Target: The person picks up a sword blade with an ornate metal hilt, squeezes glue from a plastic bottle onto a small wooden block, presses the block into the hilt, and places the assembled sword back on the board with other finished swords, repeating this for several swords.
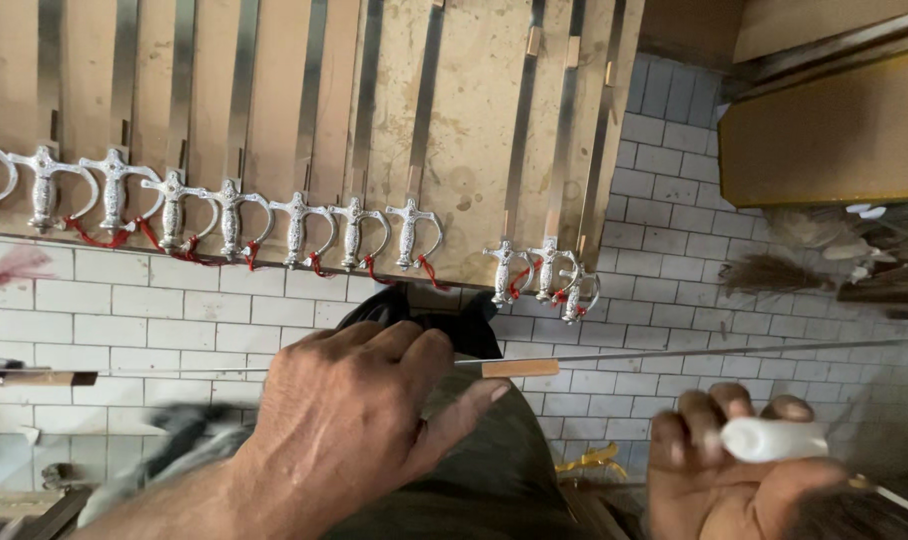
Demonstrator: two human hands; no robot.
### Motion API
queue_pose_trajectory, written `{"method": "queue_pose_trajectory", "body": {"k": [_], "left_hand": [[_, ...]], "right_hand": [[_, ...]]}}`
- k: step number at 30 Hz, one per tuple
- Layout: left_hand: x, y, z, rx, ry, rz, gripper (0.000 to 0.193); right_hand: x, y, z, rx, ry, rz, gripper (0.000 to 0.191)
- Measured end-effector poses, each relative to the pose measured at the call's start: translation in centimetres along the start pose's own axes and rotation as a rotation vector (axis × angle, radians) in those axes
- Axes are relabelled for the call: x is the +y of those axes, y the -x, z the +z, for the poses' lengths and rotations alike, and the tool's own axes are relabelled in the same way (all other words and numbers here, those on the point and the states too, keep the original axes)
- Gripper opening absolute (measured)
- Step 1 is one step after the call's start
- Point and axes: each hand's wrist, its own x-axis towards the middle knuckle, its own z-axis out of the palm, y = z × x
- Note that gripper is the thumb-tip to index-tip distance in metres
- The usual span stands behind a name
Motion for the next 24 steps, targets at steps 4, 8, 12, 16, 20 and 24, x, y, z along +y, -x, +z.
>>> {"method": "queue_pose_trajectory", "body": {"k": [4, 8, 12, 16, 20, 24], "left_hand": [[0.0, -0.1, 0.1, 0.007, -0.011, 0.041, 0.046], [-0.2, 0.0, 0.4, -0.074, 0.004, 0.046, 0.043], [-0.2, 0.5, 0.8, -0.088, -0.011, 0.056, 0.042], [-0.4, 1.0, 0.9, -0.001, -0.007, 0.095, 0.038], [-0.6, 1.2, 0.9, -0.06, -0.021, 0.098, 0.04], [-0.6, 1.4, 0.9, -0.024, -0.041, 0.129, 0.04]], "right_hand": [[0.3, 0.0, -0.7, -0.11, -0.097, 0.049, 0.042], [-0.3, -2.9, 5.0, -0.124, 0.04, 0.297, 0.041], [-0.5, -3.9, 11.4, 0.134, 0.041, 0.767, 0.037], [3.2, -1.4, 10.6, -0.168, 0.988, -0.091, 0.033], [2.8, -1.1, 8.5, -0.259, 1.1, -0.043, 0.032], [2.3, -1.7, 8.4, -0.34, 1.269, -0.048, 0.044]]}}
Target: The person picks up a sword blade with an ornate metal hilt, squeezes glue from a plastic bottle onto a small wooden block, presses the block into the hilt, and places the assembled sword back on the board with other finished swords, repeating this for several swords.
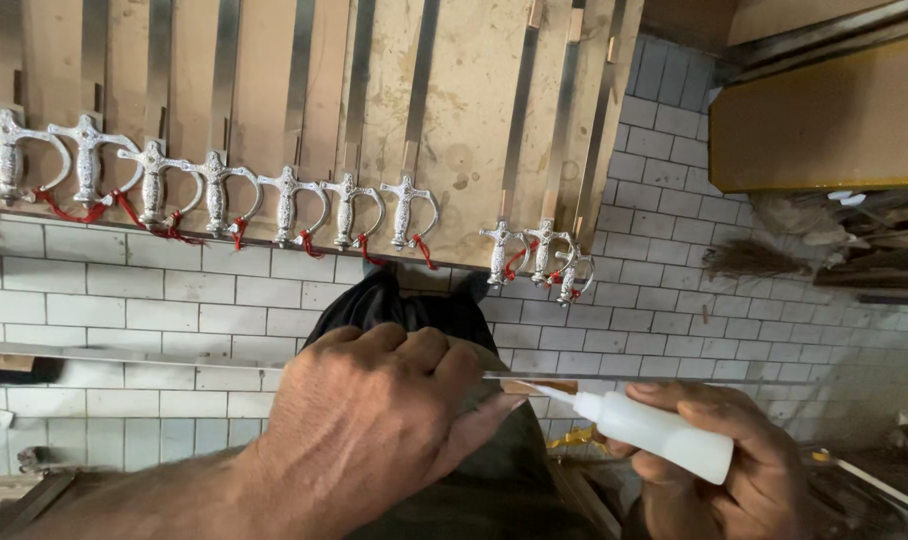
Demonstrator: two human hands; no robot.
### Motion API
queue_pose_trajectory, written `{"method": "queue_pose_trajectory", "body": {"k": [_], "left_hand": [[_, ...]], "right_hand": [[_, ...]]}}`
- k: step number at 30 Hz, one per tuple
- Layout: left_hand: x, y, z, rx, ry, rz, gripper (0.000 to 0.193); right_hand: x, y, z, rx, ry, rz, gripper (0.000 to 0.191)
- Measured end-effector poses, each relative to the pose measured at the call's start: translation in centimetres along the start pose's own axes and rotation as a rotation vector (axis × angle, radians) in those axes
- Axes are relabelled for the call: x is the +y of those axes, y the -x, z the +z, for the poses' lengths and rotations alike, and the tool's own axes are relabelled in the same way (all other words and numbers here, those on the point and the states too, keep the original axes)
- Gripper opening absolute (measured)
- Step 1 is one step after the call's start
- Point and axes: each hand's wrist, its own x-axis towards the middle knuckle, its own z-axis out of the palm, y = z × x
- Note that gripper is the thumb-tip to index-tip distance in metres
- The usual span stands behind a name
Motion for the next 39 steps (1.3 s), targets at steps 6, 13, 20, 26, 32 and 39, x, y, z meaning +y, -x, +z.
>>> {"method": "queue_pose_trajectory", "body": {"k": [6, 13, 20, 26, 32, 39], "left_hand": [[0.2, 0.1, 0.2, 0.023, -0.029, 0.01, 0.043], [0.2, 0.4, 0.1, 0.012, -0.029, 0.013, 0.042], [0.2, 0.5, 0.1, -0.04, -0.033, -0.008, 0.044], [0.5, 0.6, 0.3, -0.03, -0.018, 0.0, 0.045], [0.9, 0.5, 0.5, -0.017, -0.009, 0.003, 0.045], [0.8, 0.8, 0.6, -0.002, 0.016, -0.023, 0.042]], "right_hand": [[-0.7, 0.0, 0.6, -0.018, 0.111, 0.036, 0.046], [-0.8, 0.6, -2.0, -0.034, 0.23, 0.007, 0.047], [-0.7, 1.4, -4.4, -0.023, 0.284, 0.012, 0.048], [-0.8, 1.0, -4.7, -0.087, 0.052, 0.041, 0.047], [-0.7, 0.9, -1.3, -0.113, 0.318, -0.103, 0.052], [-0.9, -0.1, -1.3, -0.136, 0.352, -0.169, 0.051]]}}
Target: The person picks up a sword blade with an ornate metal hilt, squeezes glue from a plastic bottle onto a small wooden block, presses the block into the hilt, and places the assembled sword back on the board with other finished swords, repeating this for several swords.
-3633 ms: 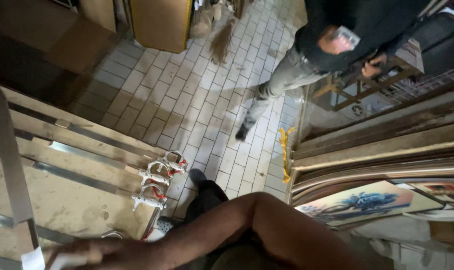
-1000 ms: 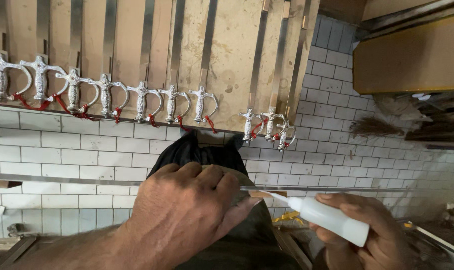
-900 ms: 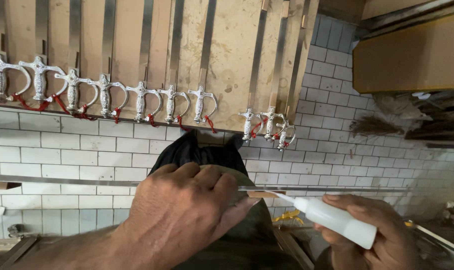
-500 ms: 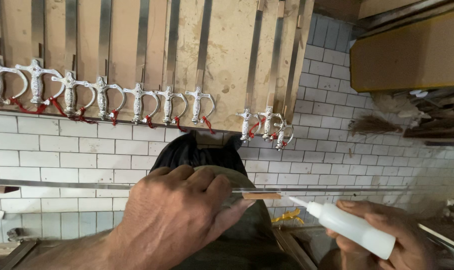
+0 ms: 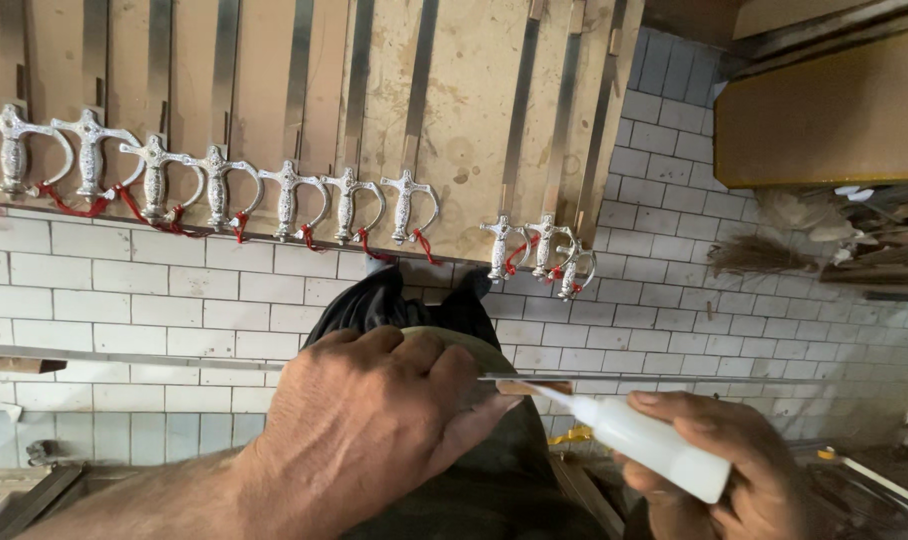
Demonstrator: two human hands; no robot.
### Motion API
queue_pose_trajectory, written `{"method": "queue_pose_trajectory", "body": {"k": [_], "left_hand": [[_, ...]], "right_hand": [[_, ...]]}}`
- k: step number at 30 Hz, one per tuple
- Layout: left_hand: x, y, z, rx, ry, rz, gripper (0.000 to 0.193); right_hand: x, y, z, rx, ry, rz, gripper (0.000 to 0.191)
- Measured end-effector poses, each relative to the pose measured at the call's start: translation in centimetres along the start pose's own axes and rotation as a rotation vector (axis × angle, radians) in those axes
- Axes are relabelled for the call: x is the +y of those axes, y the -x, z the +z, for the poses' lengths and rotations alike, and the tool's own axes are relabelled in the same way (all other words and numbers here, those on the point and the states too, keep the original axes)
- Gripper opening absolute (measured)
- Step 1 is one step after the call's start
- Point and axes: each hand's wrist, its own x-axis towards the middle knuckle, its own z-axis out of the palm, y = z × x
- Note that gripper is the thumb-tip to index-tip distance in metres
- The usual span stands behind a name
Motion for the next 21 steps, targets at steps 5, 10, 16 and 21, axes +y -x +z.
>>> {"method": "queue_pose_trajectory", "body": {"k": [5, 10, 16, 21], "left_hand": [[-0.9, 0.3, -0.1, -0.1, 0.181, -0.146, 0.042], [-1.4, 0.3, -0.3, -0.165, 0.38, -0.298, 0.044], [-1.6, 1.2, -0.3, -0.28, 0.467, -0.484, 0.057], [-2.2, 2.2, -0.5, -0.211, 0.512, -0.484, 0.056]], "right_hand": [[1.2, 1.8, -3.5, 0.173, -1.086, 0.418, 0.028], [3.1, 3.5, -5.7, 0.15, -1.214, 0.547, 0.043], [4.2, 4.4, -5.7, -0.109, -1.432, 0.722, 0.043], [5.1, 3.8, -1.7, 0.053, -0.962, 0.457, 0.039]]}}
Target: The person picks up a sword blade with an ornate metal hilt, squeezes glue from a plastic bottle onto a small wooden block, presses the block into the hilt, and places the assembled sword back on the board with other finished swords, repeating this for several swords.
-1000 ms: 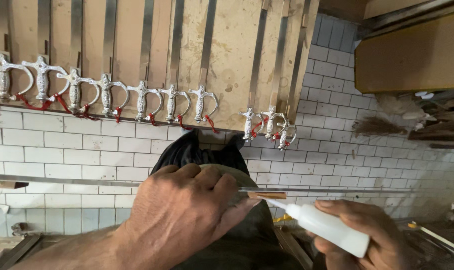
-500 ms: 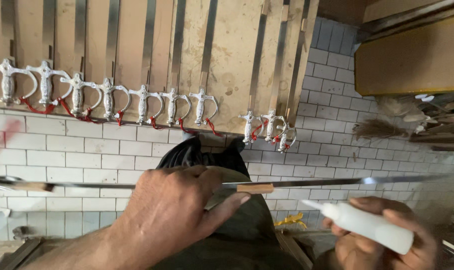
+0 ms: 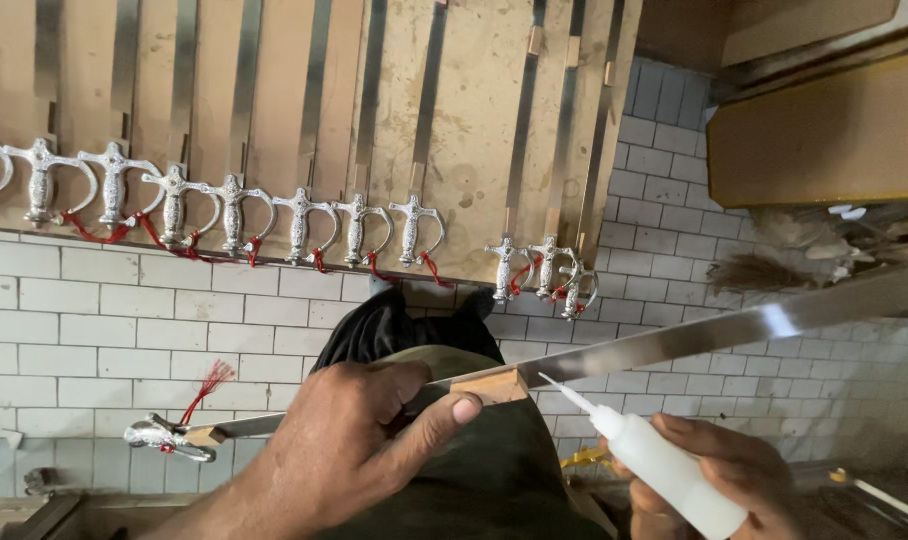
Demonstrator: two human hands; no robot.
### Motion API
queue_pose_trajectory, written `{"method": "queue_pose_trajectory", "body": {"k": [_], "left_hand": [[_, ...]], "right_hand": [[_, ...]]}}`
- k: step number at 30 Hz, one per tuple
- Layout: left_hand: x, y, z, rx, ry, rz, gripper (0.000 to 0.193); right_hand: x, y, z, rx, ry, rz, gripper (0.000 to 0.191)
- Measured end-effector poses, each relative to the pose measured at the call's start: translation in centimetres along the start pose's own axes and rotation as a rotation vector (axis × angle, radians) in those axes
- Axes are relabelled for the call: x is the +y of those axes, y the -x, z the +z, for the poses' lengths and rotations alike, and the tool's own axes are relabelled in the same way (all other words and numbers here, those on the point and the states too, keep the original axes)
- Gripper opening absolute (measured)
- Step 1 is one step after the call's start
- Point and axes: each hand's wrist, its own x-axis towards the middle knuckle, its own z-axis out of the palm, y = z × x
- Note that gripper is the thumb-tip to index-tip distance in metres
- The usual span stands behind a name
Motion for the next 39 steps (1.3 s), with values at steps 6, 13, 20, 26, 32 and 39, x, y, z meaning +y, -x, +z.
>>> {"method": "queue_pose_trajectory", "body": {"k": [6, 13, 20, 26, 32, 39], "left_hand": [[-0.6, 0.6, -0.7, 0.007, 0.021, 0.005, 0.058], [-1.4, 0.8, -1.0, 0.027, 0.046, -0.008, 0.058], [-1.4, 0.9, -1.2, 0.01, 0.021, -0.023, 0.06], [-1.4, 0.6, -1.7, -0.099, 0.047, -0.128, 0.064], [-2.1, 0.1, -3.5, -0.444, 0.421, -0.155, 0.075], [-0.9, 0.1, -3.9, -0.654, 0.409, -0.511, 0.067]], "right_hand": [[1.4, 0.1, 1.1, -0.227, 0.974, -0.652, 0.065], [0.2, 2.2, -5.9, -0.252, 0.351, 0.449, 0.057], [1.5, 4.1, -7.2, -0.391, 0.789, -0.077, 0.062], [-0.3, 2.6, -3.2, 0.131, 0.188, 0.419, 0.053], [1.5, -1.0, 7.8, 0.289, 0.208, -0.269, 0.047], [4.2, -3.4, 11.0, 0.201, 0.437, -0.687, 0.052]]}}
